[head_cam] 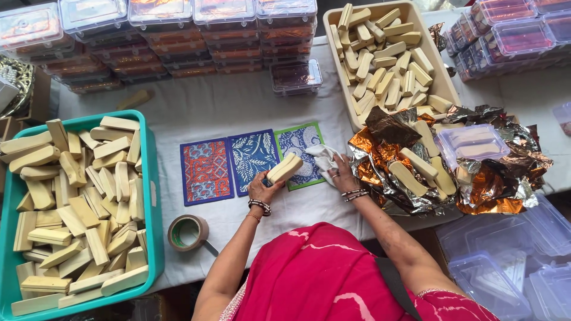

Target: The person cleans small wooden blocks with a cloth and wraps them in metallic foil for packaging.

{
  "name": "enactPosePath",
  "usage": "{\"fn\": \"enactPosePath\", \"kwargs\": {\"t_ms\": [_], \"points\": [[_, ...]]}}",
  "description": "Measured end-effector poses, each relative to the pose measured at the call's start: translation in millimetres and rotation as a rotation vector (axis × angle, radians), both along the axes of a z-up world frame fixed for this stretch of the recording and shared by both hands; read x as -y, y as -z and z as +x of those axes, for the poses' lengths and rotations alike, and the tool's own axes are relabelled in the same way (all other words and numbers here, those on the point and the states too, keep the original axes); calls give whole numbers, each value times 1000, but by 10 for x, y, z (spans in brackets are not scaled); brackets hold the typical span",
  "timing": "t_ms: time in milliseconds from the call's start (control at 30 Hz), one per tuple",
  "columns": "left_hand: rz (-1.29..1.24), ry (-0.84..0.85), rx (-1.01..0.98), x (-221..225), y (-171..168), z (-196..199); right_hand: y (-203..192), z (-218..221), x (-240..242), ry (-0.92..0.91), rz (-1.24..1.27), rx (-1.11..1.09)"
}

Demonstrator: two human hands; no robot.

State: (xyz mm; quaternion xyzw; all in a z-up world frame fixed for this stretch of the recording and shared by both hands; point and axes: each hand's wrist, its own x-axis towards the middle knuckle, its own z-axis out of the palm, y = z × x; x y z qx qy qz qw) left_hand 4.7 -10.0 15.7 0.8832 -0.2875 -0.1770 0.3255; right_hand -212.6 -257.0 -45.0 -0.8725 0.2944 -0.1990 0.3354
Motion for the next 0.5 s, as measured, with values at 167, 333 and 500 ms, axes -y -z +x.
{"fn": "enactPosePath", "kwargs": {"t_ms": [167, 333, 500], "points": [[-617, -90, -665, 214, 353, 20, -846, 204, -410, 74, -367, -159], [-599, 3, -544, 266, -358, -24, -1386, 515, -570, -13, 6, 42], [-453, 190, -45, 169, -912, 26, -1670, 619, -511, -224, 409, 239]]}}
